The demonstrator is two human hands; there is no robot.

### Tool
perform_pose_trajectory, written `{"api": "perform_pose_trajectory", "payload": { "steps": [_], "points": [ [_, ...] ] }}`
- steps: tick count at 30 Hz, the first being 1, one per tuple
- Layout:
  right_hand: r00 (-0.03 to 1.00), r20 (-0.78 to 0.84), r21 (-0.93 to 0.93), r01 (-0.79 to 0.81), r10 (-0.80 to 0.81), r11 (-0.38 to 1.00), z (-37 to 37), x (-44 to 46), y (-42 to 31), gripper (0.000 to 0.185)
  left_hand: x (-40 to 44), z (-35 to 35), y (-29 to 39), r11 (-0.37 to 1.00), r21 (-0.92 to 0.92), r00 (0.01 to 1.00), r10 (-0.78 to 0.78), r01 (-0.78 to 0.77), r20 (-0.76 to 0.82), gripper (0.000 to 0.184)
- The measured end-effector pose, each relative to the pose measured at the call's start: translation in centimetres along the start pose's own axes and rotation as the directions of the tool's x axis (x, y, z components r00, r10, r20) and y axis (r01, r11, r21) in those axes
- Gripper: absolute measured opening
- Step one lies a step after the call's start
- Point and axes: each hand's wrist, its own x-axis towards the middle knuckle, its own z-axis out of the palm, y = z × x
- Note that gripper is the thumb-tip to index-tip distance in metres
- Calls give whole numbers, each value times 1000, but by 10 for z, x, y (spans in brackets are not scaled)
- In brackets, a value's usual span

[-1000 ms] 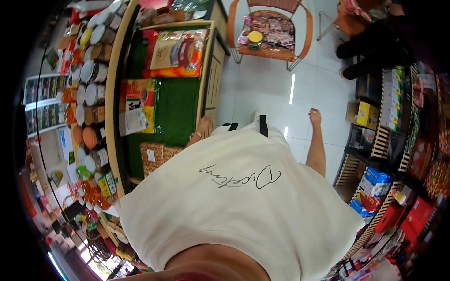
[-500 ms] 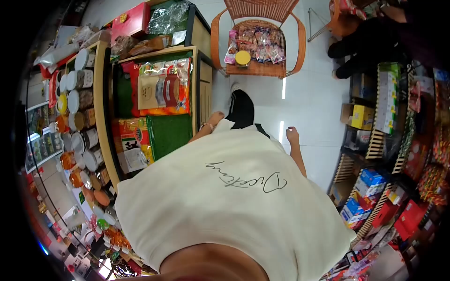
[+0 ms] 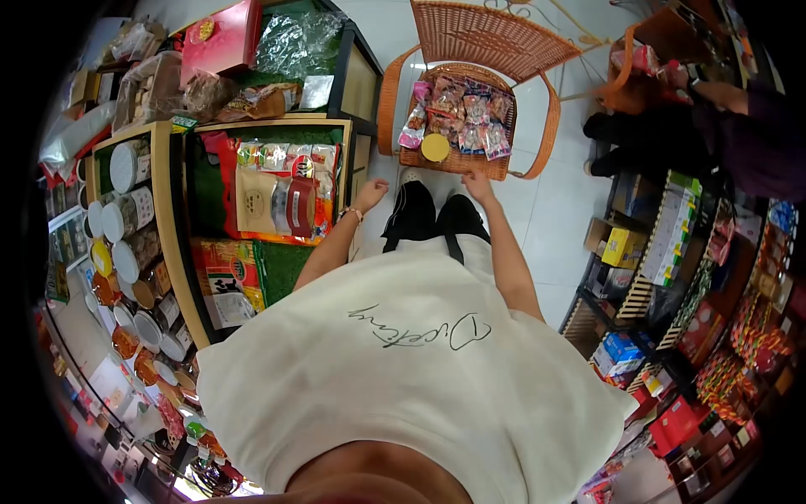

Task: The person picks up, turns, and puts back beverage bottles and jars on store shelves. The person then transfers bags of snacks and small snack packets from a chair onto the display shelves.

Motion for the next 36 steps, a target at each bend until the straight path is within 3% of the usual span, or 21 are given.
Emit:
{"api": "perform_pose_trajectory", "payload": {
  "steps": [3, 6, 10, 14, 16, 17, 18, 20, 21, 22, 25, 27, 28, 29, 31, 33, 34, 35, 36],
  "points": [
    [994, 0, -168, 112, -114, 979, 22, 26, -17, 26, 23, 10, 16, 999, 33, 998, 11, -9, -55, 29],
    [996, 82, -344, 55, -28, 937, 14, 19, -61, 28, 33, 38, 2, 1000, 10, 994, 18, -17, -107, 28],
    [967, 253, -393, 127, -26, 911, 4, 68, 2, 30, 40, 43, 52, 998, -42, 971, -61, 52, -233, 24],
    [928, 352, -709, 180, 120, 682, -22, 86, -34, 42, 51, 60, 94, 997, 77, 935, 14, 14, -353, 28],
    [923, 383, -684, 261, 31, 681, -24, 106, -29, 49, 62, 70, 120, 992, 106, 899, -18, 71, -437, 37],
    [933, 359, -643, 236, 13, 729, -22, 119, -26, 50, 71, 70, 128, 986, 91, 938, -104, 141, -330, 54],
    [942, 335, -597, 207, 7, 775, -20, 125, -23, 51, 76, 78, 132, 981, 134, 925, -82, 141, -371, 58],
    [943, 332, -502, 146, 35, 852, -15, 140, -20, 51, 97, 85, 140, 963, 236, 892, -11, 131, -452, 65],
    [945, 324, -449, 114, 42, 886, -12, 148, -24, 52, 110, 97, 131, 945, 283, 886, -13, 162, -463, 80],
    [909, 387, -457, 43, 156, 888, -16, 151, -50, 54, 119, 99, 134, 928, 310, 927, -85, 208, -365, 90],
    [860, 479, -484, 91, 176, 870, -6, 173, -35, 59, 141, 110, 144, 832, 478, 958, -218, 282, -185, 100],
    [825, 515, -502, 70, 233, 862, 9, 191, -16, 66, 153, 128, 131, 808, 522, 952, -150, 274, -269, 98],
    [826, 491, -513, 15, 279, 858, 8, 186, -32, 59, 158, 139, 122, 794, 543, 944, -111, 272, -310, 98],
    [827, 513, -391, -12, 229, 920, 14, 192, -6, 58, 166, 153, 105, 787, 545, 910, -47, 288, -412, 91],
    [820, 546, -237, -48, 174, 970, 24, 205, 49, 60, 160, 142, 111, 822, 511, 919, -37, 251, -392, 85],
    [794, 599, -333, 128, 104, 934, 4, 187, 5, 63, 142, 136, 118, 847, 472, 906, -26, 244, -421, 78],
    [772, 632, -367, 218, 70, 904, 0, 180, 2, 64, 131, 131, 126, 886, 344, 885, -139, 312, -445, 78],
    [731, 673, -362, 196, 110, 911, 3, 181, 15, 74, 115, 127, 134, 903, 208, 855, -252, 377, -453, 79],
    [732, 682, -398, 369, 1, 840, -2, 165, 2, 78, 97, 126, 140, 898, 67, 817, -362, 435, -450, 79]
  ]
}}
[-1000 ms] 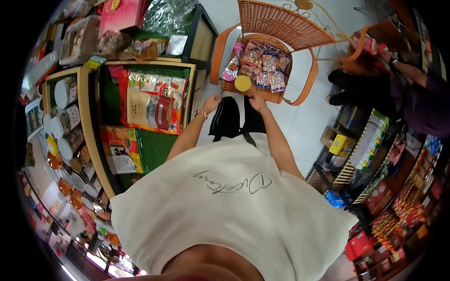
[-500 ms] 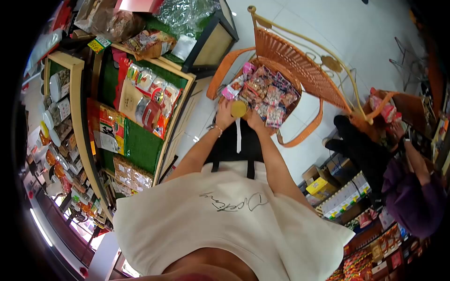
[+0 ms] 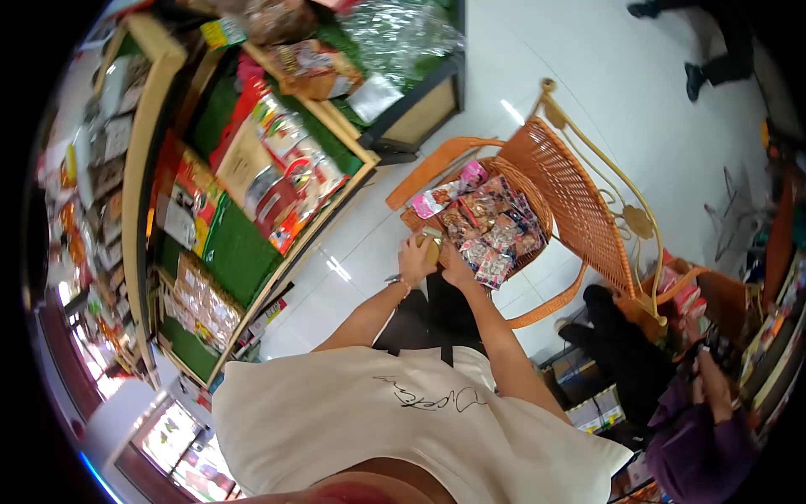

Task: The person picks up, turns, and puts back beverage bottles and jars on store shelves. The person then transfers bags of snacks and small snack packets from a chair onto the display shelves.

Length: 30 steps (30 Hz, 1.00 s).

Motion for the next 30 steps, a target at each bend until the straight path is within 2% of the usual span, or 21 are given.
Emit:
{"api": "perform_pose_trajectory", "payload": {
  "steps": [1, 2, 4, 5, 6, 7, 8, 10, 11, 13, 14, 15, 17, 18, 20, 22, 23, 26, 27, 30],
  "points": [
    [992, -42, -165, 109, -118, 980, -6, -19, -28, 82, -16, 4, -13, 999, -52, 995, 10, -15, -103, 81],
    [965, -66, -328, 218, -253, 919, -8, -32, -49, 86, -36, -6, -19, 991, -126, 995, -57, 46, -83, 79],
    [909, 93, -388, 408, -405, 827, -3, -54, -83, 98, -77, -18, -37, 962, -266, 983, -104, 62, -149, 81],
    [897, 200, -305, 438, -393, 846, -1, -71, -112, 102, -99, -27, -46, 949, -307, 982, -122, 72, -147, 82],
    [857, 229, -278, 512, -462, 813, 13, -78, -118, 102, -120, -34, -57, 934, -348, 979, -138, 79, -148, 83],
    [821, 247, -312, 570, -514, 760, 25, -93, -138, 103, -143, -42, -67, 925, -379, 980, -111, 40, -168, 83],
    [781, 268, -342, 625, -565, 702, 36, -111, -162, 104, -169, -63, -73, 902, -427, 988, -122, 69, -98, 82],
    [688, 305, -211, 723, -658, 658, 64, -131, -185, 106, -219, -89, -90, 883, -470, 980, -85, -11, -182, 83],
    [713, 345, -298, 700, -610, 649, 76, -152, -211, 106, -248, -109, -94, 877, -479, 979, -136, 46, -155, 85],
    [652, 391, -190, 748, -650, 636, 105, -180, -245, 105, -301, -143, -105, 851, -502, 967, -236, 157, -97, 88],
    [620, 419, -135, 765, -663, 630, 121, -194, -260, 104, -324, -144, -119, 847, -519, 949, -246, 113, -196, 89],
    [631, 469, -122, 739, -618, 662, 136, -209, -271, 103, -347, -142, -131, 843, -533, 921, -260, 71, -289, 91],
    [599, 480, 77, 699, -641, 711, 176, -232, -288, 107, -408, -157, -147, 844, -537, 863, -272, 0, -427, 92],
    [591, 482, 175, 658, -646, 733, 194, -242, -294, 109, -432, -155, -162, 811, -579, 826, -269, -82, -495, 92],
    [506, 555, 264, 646, -660, 716, 224, -270, -320, 106, -481, -142, -191, 743, -617, 743, -255, -259, -619, 92],
    [465, 604, 318, 604, -647, 731, 249, -316, -361, 104, -544, -149, -199, 635, -701, 670, -369, -324, -644, 93],
    [391, 642, 365, 601, -659, 711, 266, -316, -357, 104, -572, -146, -198, 573, -736, 639, -424, -361, -642, 93],
    [290, 774, 341, 558, -563, 757, 305, -360, -374, 106, -617, -121, -213, 485, -627, 471, -415, -610, -778, 95],
    [182, 774, 385, 624, -607, 679, 321, -376, -382, 105, -629, -114, -213, 455, -580, 396, -440, -675, -806, 95],
    [164, 840, 403, 448, -517, 798, 361, -413, -383, 104, -655, -96, -218, 357, -438, 196, -547, -825, -814, 96]
  ]
}}
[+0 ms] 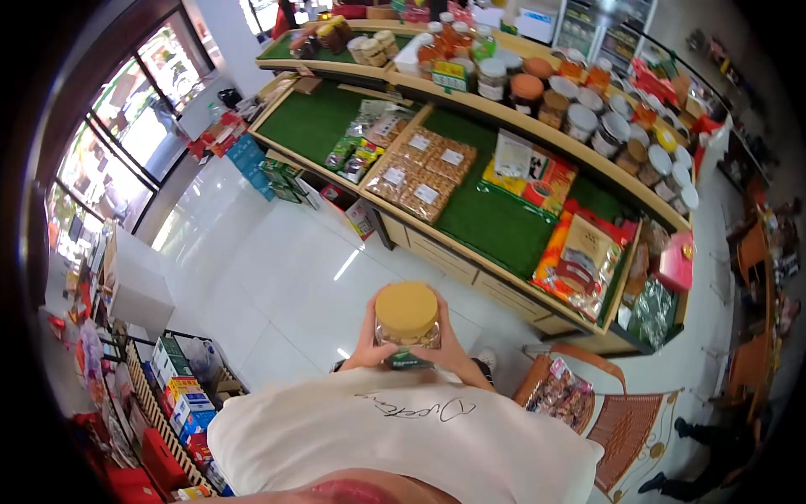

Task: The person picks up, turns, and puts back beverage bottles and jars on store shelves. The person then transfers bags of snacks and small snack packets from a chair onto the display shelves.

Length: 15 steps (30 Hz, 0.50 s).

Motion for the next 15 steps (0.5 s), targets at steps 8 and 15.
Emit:
{"api": "perform_pose_trajectory", "payload": {
  "steps": [8, 15],
  "points": [
    [984, 177, 17, 5, -8, 1000, 58, 73, 13, 95, -11, -67, 19, 998, -53, 973, 3, -16, -232, 95],
    [947, 320, 19, 5, -11, 1000, 71, 173, 41, 92, 32, -139, 19, 1000, 21, 950, 10, -4, -312, 97]
  ]
}}
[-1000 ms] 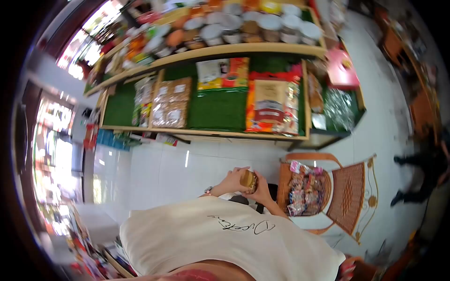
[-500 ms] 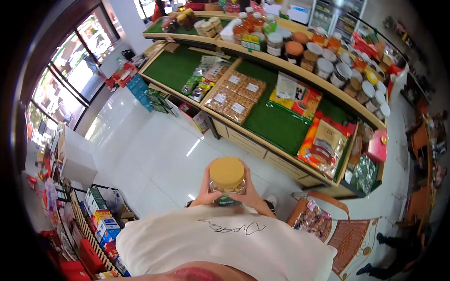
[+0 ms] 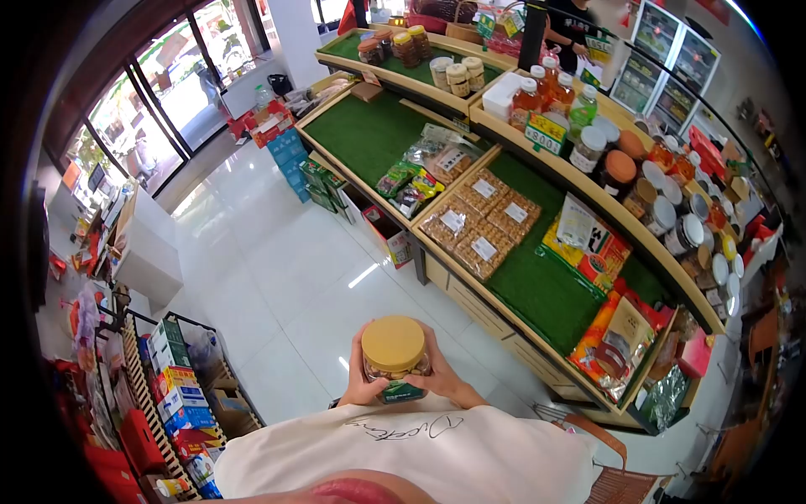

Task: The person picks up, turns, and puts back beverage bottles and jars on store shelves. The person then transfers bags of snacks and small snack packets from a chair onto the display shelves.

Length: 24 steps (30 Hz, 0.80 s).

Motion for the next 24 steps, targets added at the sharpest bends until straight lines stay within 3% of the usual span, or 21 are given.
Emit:
{"api": "perform_pose_trajectory", "payload": {
  "steps": [2, 5, 12, 15, 20, 24],
  "points": [
    [997, 36, -98, 66, -62, 993, -13, 41, 3, 91, 32, -19, 2, 999, 53, 1000, 8, -8, 6, 100],
    [997, 70, 49, -26, 22, 998, -27, 104, -2, 92, 85, -47, 13, 988, 144, 999, 47, -49, 18, 104],
    [992, 126, -93, 32, -20, 995, -45, 233, -15, 109, 184, -108, 26, 967, 240, 996, 87, -89, 18, 115],
    [988, 148, -96, 56, -41, 994, -36, 273, -8, 100, 202, -131, 28, 967, 248, 995, 80, -65, -51, 119],
    [979, 203, -170, 14, 21, 985, -26, 335, 11, 101, 234, -185, 22, 952, 300, 989, 98, -61, -108, 121],
    [983, 174, -249, -16, 61, 968, -10, 391, 26, 100, 267, -248, 18, 945, 323, 996, 72, -54, -43, 121]
  ]
}}
